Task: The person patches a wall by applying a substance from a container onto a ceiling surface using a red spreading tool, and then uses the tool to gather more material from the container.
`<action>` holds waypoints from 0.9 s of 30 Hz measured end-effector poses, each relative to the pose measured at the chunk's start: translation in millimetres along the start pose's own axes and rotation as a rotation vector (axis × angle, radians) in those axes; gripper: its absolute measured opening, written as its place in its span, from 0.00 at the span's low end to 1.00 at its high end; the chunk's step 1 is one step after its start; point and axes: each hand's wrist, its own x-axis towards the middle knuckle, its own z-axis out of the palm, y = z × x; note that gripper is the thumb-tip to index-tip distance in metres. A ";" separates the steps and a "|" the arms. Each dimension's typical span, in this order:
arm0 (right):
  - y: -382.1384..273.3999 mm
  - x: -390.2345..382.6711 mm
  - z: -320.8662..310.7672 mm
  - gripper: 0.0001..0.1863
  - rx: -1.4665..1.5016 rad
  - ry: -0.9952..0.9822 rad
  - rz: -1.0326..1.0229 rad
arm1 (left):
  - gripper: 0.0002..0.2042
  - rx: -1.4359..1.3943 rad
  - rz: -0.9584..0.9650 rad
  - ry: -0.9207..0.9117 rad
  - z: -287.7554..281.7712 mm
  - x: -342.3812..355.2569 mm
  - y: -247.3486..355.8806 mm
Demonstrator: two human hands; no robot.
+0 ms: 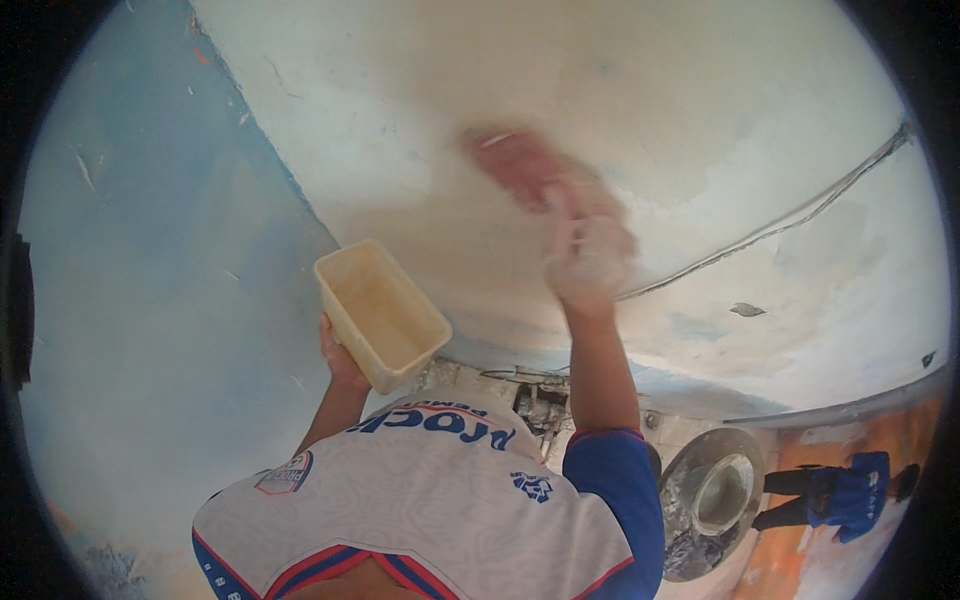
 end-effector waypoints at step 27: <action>8.5 -51.2 29.5 0.08 -0.096 0.066 -0.070 | 0.38 -0.061 0.008 0.140 -9.3 -7.0 -6.7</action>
